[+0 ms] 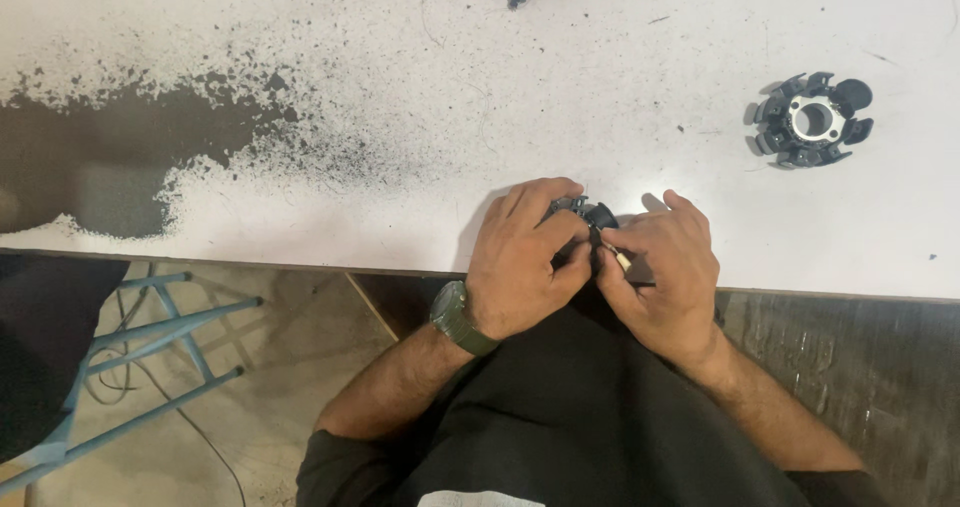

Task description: The person sits at a white table and assembles black plastic wheel components, fitting small black roller parts onto wheel hubs one at a time using a small hand tool. They pick up parts from the table, press or twist them into place on the hubs, and set completed wheels aside.

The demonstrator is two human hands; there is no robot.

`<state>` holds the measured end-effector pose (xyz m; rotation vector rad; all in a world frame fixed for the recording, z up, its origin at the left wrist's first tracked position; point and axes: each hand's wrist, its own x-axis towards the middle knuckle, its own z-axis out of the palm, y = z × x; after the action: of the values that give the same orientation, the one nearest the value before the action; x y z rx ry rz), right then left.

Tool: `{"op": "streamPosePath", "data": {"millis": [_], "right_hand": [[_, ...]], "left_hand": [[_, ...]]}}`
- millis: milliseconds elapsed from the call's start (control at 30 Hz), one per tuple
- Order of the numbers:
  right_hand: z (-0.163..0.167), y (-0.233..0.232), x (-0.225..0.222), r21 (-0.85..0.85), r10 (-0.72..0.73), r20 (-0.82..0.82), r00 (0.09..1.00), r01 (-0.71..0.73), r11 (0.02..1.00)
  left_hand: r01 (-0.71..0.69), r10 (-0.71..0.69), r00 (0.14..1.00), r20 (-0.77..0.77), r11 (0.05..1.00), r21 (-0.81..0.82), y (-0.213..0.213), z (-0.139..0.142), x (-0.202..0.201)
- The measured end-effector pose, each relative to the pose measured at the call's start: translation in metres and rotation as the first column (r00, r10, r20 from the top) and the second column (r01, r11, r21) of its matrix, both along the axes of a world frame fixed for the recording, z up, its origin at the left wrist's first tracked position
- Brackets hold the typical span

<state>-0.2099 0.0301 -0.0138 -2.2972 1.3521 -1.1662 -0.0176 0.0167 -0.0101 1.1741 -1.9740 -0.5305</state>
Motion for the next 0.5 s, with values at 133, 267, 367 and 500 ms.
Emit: {"op": "streamPosePath", "data": {"millis": [133,267,367,500], "right_hand": [[-0.002,0.001,0.001,0.010,-0.014,0.008,1.000,0.014,1.000],[-0.007,0.006,-0.003,0.009,-0.018,0.037,0.999,0.018,1.000],[-0.010,0.008,-0.005,-0.001,0.004,0.057,0.998,-0.004,1.000],[-0.012,0.005,-0.002,-0.032,0.033,0.020,0.999,-0.032,0.999]], "left_hand": [[-0.075,0.076,0.997,0.003,0.997,-0.013,-0.001,-0.001,-0.007],[-0.101,0.101,0.995,0.006,0.994,-0.040,-0.001,-0.006,-0.011],[-0.112,0.113,0.994,0.009,0.993,-0.044,-0.002,-0.012,-0.012],[-0.106,0.107,0.994,0.022,0.993,-0.048,-0.003,-0.015,-0.010]]}}
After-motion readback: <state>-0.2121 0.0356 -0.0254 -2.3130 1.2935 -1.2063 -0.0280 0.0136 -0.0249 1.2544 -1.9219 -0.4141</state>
